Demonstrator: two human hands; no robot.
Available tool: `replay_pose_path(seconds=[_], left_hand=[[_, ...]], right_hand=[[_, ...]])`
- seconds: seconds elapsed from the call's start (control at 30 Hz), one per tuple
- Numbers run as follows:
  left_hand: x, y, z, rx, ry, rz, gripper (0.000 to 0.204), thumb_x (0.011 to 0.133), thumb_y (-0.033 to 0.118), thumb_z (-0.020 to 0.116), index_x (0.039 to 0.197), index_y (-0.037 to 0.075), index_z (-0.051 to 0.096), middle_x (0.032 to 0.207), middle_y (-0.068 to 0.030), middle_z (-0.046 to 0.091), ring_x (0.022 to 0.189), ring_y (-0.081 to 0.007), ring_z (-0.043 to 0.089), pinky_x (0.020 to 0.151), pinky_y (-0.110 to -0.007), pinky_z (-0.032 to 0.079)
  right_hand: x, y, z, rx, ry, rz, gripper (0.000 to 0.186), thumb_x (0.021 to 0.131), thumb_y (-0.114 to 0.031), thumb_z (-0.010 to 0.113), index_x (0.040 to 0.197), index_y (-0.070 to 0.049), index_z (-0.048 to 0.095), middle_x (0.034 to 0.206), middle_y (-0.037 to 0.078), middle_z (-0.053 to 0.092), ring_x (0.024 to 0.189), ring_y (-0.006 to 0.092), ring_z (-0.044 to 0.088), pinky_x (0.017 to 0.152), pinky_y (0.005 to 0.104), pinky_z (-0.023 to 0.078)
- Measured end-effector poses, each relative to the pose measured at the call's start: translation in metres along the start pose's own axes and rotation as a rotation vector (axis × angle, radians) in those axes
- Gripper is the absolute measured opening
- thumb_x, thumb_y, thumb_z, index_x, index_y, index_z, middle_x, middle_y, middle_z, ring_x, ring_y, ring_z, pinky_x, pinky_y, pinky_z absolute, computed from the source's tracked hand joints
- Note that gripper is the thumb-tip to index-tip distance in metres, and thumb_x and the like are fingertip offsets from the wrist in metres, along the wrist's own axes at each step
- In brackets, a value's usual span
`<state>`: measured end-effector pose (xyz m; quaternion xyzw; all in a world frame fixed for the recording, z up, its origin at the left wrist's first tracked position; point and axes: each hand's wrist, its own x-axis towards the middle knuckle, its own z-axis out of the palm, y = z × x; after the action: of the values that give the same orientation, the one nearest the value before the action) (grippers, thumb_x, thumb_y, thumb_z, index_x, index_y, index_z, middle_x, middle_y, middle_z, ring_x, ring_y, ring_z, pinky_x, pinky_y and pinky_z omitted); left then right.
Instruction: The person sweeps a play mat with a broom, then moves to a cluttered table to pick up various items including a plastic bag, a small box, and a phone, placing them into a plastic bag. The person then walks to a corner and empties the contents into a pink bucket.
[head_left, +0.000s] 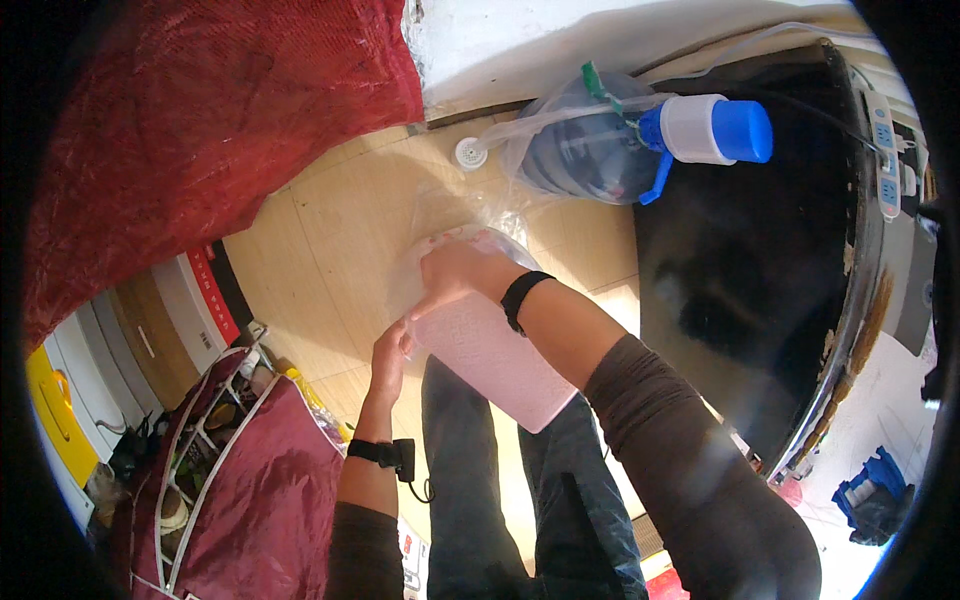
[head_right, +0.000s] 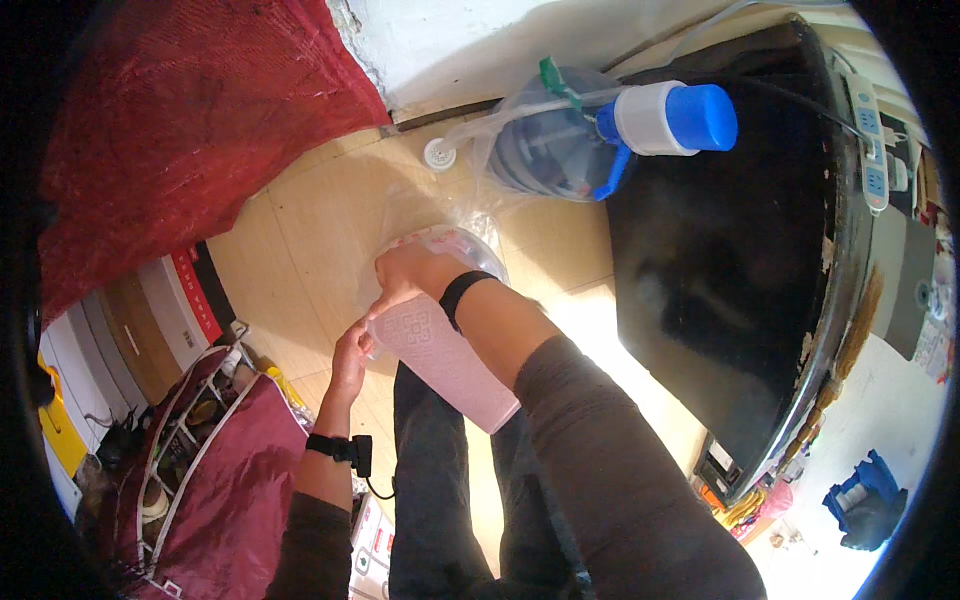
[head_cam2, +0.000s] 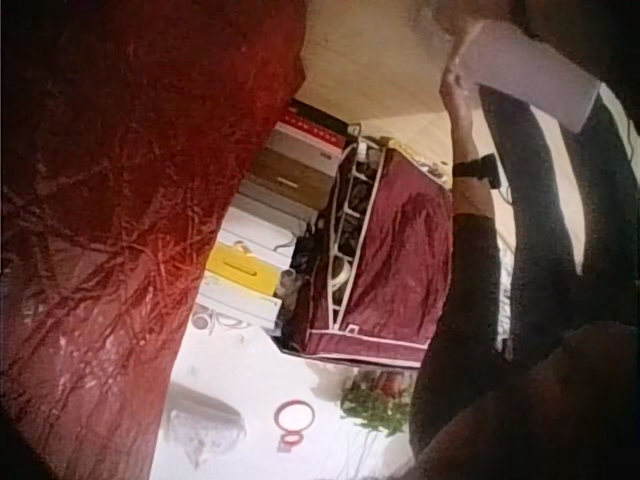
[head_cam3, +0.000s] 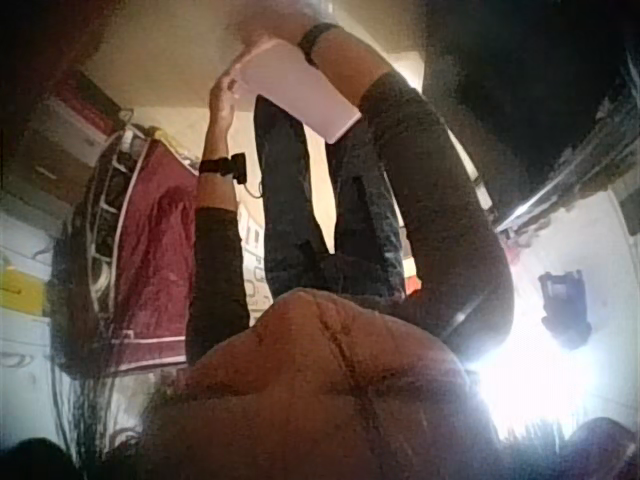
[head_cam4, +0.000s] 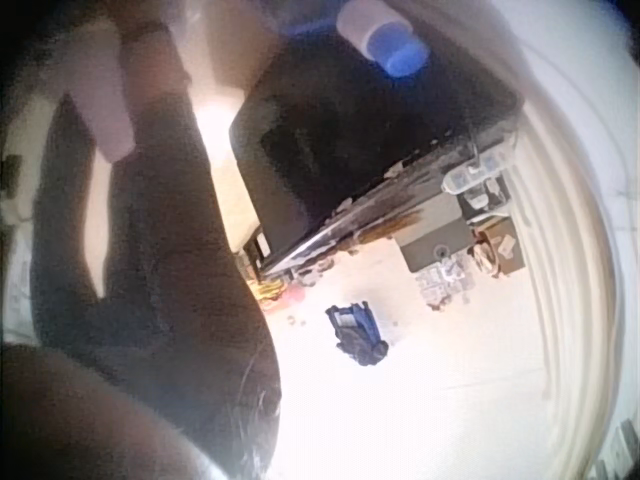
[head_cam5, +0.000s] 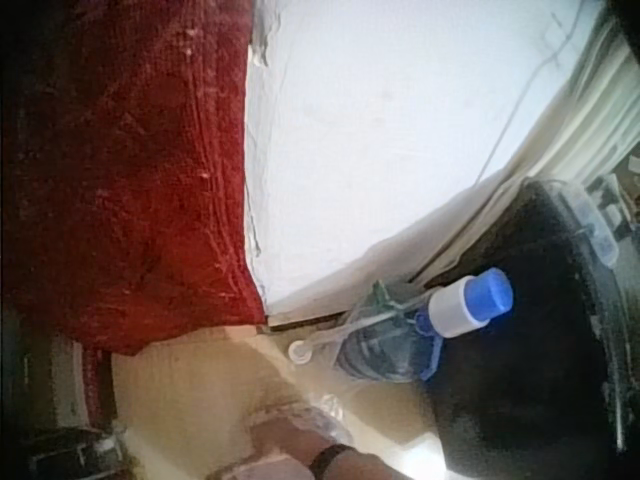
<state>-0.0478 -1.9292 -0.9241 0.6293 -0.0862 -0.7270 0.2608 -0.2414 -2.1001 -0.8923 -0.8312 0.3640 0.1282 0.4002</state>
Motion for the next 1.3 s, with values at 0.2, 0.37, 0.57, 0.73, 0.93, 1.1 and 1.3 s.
replay_pose_path(seconds=[0.2, 0.37, 0.57, 0.73, 0.93, 1.1, 1.3], left_hand=[[-0.007, 0.005, 0.005, -0.001, 0.021, -0.014, 0.039, 0.104, 0.033, 0.056, 0.130, 0.008, 0.069, 0.072, 0.0079, 0.029, 0.066, -0.0071, 0.031, 0.065, -0.026, 0.029], [-0.010, 0.010, 0.011, 0.052, -0.012, 0.036, 0.042, 0.105, 0.034, 0.054, 0.135, 0.009, 0.068, 0.072, 0.0075, 0.031, 0.067, -0.0072, 0.033, 0.063, -0.025, 0.030], [-0.008, 0.003, 0.010, 0.093, -0.007, 0.104, 0.041, 0.103, 0.028, 0.052, 0.135, 0.008, 0.068, 0.071, 0.0070, 0.036, 0.065, -0.0062, 0.037, 0.061, -0.024, 0.032], [-0.003, 0.003, 0.014, 0.162, 0.022, 0.080, 0.040, 0.100, 0.025, 0.055, 0.135, 0.010, 0.068, 0.073, 0.0080, 0.039, 0.065, -0.0057, 0.038, 0.059, -0.023, 0.033], [-0.003, 0.006, 0.026, 0.143, 0.035, 0.037, 0.044, 0.100, 0.020, 0.057, 0.142, 0.009, 0.061, 0.086, 0.0079, 0.048, 0.073, -0.0041, 0.042, 0.065, -0.021, 0.037], [-0.005, -0.002, 0.038, 0.163, 0.071, 0.070, 0.047, 0.096, 0.017, 0.061, 0.142, 0.008, 0.058, 0.095, 0.0038, 0.055, 0.081, -0.0076, 0.048, 0.076, -0.024, 0.042], [-0.003, -0.014, 0.037, 0.327, 0.129, 0.091, 0.045, 0.096, 0.019, 0.063, 0.136, 0.001, 0.055, 0.096, -0.0034, 0.065, 0.089, -0.0146, 0.063, 0.090, -0.031, 0.051]], right_hand=[[-0.026, 0.000, 0.003, 0.051, -0.021, 0.005, 0.069, 0.071, -0.074, 0.071, 0.071, -0.006, 0.076, 0.067, 0.018, 0.068, 0.068, 0.0408, 0.068, 0.065, 0.0506, 0.052], [-0.099, -0.015, -0.005, 0.279, -0.149, 0.025, 0.068, 0.078, -0.071, 0.069, 0.063, -0.006, 0.068, 0.060, 0.018, 0.061, 0.060, 0.0397, 0.062, 0.058, 0.0501, 0.045], [-0.228, -0.025, -0.013, 0.037, 0.048, -0.117, 0.057, 0.086, -0.064, 0.067, 0.067, -0.011, 0.068, 0.060, 0.011, 0.062, 0.061, 0.0327, 0.063, 0.059, 0.0452, 0.046], [-0.333, -0.010, 0.038, 0.015, -0.083, -0.051, 0.035, 0.089, -0.045, 0.066, 0.077, -0.013, 0.069, 0.079, 0.005, 0.068, 0.082, 0.0242, 0.068, 0.070, 0.0410, 0.049], [-0.363, 0.062, 0.126, -0.210, -0.103, 0.471, 0.011, 0.084, -0.017, 0.065, 0.079, -0.010, 0.072, 0.092, 0.008, 0.070, 0.093, 0.0233, 0.069, 0.073, 0.0383, 0.059], [-0.302, 0.141, 0.195, -0.213, 0.147, 0.604, 0.009, 0.082, -0.014, 0.067, 0.083, -0.009, 0.074, 0.095, 0.007, 0.069, 0.100, 0.0226, 0.068, 0.075, 0.0373, 0.062], [-0.249, 0.160, 0.221, -0.167, 0.108, 0.739, 0.011, 0.085, -0.016, 0.069, 0.088, -0.008, 0.076, 0.104, 0.008, 0.069, 0.105, 0.0244, 0.067, 0.078, 0.0355, 0.061]])
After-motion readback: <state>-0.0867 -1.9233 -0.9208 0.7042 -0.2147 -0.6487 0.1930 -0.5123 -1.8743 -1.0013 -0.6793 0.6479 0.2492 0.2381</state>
